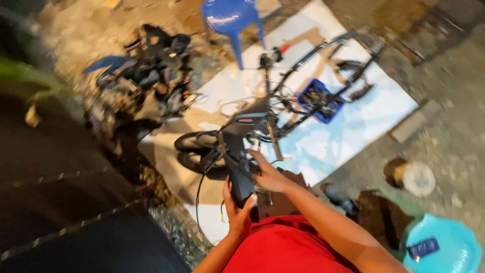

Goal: The person assembles motorcycle parts on a white sheet outdoors at night. They handle a black plastic cover and use a wrench to tighten bolts on the motorcycle frame, occasionally picking up small components from a blue tray.

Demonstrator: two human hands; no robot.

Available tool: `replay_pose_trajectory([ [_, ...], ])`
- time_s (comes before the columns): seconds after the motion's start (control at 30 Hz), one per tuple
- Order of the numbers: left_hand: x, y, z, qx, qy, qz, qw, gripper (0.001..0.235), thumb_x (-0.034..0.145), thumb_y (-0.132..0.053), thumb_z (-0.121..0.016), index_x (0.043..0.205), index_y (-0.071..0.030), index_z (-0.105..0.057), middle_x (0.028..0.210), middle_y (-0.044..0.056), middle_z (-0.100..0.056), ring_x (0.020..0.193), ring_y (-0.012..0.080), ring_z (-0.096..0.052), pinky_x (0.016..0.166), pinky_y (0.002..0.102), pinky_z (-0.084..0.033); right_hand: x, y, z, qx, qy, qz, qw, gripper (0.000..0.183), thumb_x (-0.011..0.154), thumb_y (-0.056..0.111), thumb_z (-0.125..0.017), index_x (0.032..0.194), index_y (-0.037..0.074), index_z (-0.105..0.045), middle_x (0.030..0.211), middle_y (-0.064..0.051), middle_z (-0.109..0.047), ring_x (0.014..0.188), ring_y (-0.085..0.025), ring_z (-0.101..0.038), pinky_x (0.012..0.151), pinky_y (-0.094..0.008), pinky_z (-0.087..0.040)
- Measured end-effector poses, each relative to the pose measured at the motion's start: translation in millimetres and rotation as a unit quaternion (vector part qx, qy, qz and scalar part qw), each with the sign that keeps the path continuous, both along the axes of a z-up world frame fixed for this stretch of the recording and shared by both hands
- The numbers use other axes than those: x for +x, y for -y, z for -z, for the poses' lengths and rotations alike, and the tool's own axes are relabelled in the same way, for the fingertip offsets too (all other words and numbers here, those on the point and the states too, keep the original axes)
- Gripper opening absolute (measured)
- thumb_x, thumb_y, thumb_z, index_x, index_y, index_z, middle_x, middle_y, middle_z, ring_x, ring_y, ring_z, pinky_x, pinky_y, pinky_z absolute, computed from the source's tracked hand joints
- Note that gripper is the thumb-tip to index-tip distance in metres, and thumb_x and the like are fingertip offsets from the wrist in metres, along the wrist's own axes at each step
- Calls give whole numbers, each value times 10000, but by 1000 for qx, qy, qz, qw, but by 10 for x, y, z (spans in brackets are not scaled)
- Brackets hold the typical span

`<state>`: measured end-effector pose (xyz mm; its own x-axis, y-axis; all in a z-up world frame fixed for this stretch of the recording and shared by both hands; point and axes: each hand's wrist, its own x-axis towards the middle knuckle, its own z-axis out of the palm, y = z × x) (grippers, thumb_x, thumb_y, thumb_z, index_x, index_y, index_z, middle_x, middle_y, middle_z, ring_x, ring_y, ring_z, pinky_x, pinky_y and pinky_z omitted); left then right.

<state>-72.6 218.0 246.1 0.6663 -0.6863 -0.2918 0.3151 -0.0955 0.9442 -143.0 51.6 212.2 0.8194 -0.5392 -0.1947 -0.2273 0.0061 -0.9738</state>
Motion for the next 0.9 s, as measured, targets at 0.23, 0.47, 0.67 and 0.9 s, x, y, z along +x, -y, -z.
replay_pose_trajectory([
  [0.23, 317, -54, 145, 79, 13, 58, 995, 977, 762, -60, -780, 1583, -70, -249, 1411, 161, -473, 1156, 288, -529, 956, 389, -463, 291, -207, 162, -167, 72, 53, 982, 445, 926, 110, -696, 1343, 36, -561, 1320, -220, -551, 1237, -433, -520, 1056, -459, -444],
  [0.47, 814, -138, 527, 133, 43, 159, 977, 1057, 678, -31, -823, 1556, -43, -234, 1395, 143, -490, 1195, 257, -560, 959, 376, -501, 362, -555, 270, -218, -62, 66, 972, 446, 800, 60, -678, 1239, 74, -604, 1228, -130, -602, 1168, -377, -594, 934, -466, -515],
  [0.67, 1446, -203, 893, 144, -36, 215, 965, 871, 715, -48, -803, 1465, -9, -362, 1299, 143, -593, 1129, 246, -620, 946, 378, -520, 644, -657, 236, -209, -124, 77, 967, 524, 762, 123, -734, 1266, 92, -594, 1278, -116, -580, 1179, -372, -553, 914, -471, -503],
  [0.9, 1613, 320, 417, 224, -39, 96, 969, 514, 903, -309, -753, 1278, -49, -515, 1191, 72, -633, 1018, 203, -641, 867, 368, -539, 883, -1028, 340, -229, -140, 82, 960, 547, 755, 141, -774, 1267, 86, -587, 1240, -135, -569, 1182, -382, -548, 971, -482, -481],
])
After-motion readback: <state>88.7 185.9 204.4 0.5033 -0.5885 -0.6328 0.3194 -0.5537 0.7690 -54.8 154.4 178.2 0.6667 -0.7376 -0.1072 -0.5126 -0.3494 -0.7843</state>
